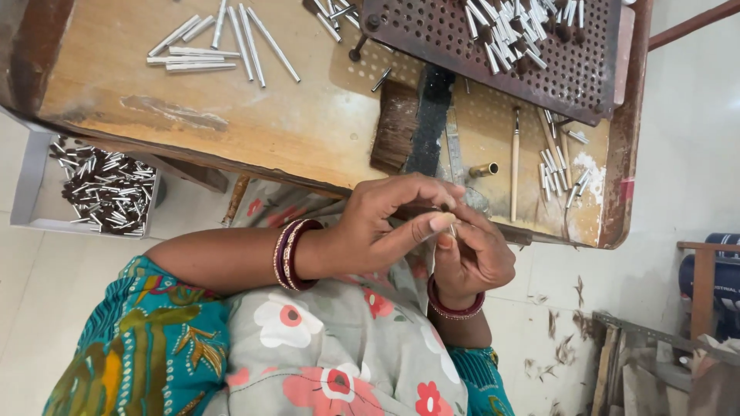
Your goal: The person is inserting metal rods into small tubes as part of an assembly process at a workbench.
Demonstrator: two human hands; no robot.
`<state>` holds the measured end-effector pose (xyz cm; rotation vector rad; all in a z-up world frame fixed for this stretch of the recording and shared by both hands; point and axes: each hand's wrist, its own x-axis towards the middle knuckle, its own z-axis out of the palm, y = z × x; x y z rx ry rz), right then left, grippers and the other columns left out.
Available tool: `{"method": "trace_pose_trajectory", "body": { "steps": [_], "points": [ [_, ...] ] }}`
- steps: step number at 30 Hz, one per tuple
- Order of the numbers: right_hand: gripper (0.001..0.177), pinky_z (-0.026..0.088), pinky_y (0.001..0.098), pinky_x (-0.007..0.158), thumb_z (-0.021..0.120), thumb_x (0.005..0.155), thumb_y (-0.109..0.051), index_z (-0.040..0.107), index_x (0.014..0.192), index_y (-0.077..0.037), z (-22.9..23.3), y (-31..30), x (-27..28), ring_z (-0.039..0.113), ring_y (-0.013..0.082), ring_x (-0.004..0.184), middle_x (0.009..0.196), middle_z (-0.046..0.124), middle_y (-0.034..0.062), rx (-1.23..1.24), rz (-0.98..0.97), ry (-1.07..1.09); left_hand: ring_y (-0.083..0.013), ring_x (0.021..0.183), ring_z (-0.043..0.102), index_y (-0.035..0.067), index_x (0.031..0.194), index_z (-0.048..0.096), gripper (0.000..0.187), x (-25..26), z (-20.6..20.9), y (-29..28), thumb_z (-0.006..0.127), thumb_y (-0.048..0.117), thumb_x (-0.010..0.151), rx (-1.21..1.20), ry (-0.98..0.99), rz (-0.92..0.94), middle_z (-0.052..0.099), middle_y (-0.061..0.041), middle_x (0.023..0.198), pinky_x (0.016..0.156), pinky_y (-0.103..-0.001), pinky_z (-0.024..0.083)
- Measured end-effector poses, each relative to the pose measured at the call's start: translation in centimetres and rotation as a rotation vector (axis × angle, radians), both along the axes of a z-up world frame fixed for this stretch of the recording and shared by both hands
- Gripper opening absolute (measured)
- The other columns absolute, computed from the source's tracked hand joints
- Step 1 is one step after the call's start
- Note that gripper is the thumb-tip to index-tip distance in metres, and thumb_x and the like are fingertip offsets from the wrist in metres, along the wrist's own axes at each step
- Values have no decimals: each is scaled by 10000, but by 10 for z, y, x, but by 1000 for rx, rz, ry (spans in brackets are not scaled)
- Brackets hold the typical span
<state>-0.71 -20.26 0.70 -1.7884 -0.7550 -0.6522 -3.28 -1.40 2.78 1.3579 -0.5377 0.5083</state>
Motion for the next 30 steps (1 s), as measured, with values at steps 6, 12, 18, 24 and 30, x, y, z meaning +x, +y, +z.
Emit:
{"method": "trace_pose_trajectory", "body": {
  "steps": [6, 12, 18, 24, 30],
  "points": [
    [362, 607, 293, 826, 778, 984, -313, 701, 1005, 41, -1, -1, 5, 766, 254, 972, 1073, 749, 236, -5, 46, -21, -113, 987, 721, -11, 1090, 621, 152, 5, 2, 2, 602, 139, 1092, -88, 157, -76, 758, -114, 1093, 854, -267, 599],
    [335, 617, 300, 809, 782, 981, -292, 669, 991, 22, -3, -2, 4, 767, 259, 954, 1041, 746, 245, 10, 83, -40, -73, 972, 690, -5, 1076, 624, 182, 1, 1, 1, 582, 167, 1115, -157, 188, -108, 750, -74, 1046, 850, -255, 593],
    [326, 619, 303, 789, 797, 967, -278, 655, 953, 15, -11, -10, 1, 765, 257, 932, 1017, 740, 243, 20, 73, -67, -38, 904, 646, 2, 1064, 626, 206, -5, 3, -2, 569, 196, 1102, -202, 270, -165, 744, -54, 1032, 776, -235, 576],
    [329, 615, 317, 852, 785, 978, -288, 669, 975, 19, -12, -6, 0, 764, 269, 985, 1060, 746, 232, 36, 72, -43, -84, 1015, 682, 0, 1079, 641, 186, 0, -4, -7, 593, 178, 1102, -248, 297, -191, 758, -97, 1086, 886, -265, 590],
    [209, 611, 333, 778, 791, 969, -134, 696, 903, 40, -10, -10, 7, 756, 252, 845, 977, 740, 202, -215, -14, -191, -257, 1488, 527, -10, 1013, 684, 133, 13, -26, -10, 717, 119, 1022, -153, 204, -214, 680, -253, 1382, 1115, -351, 489]
  ]
}}
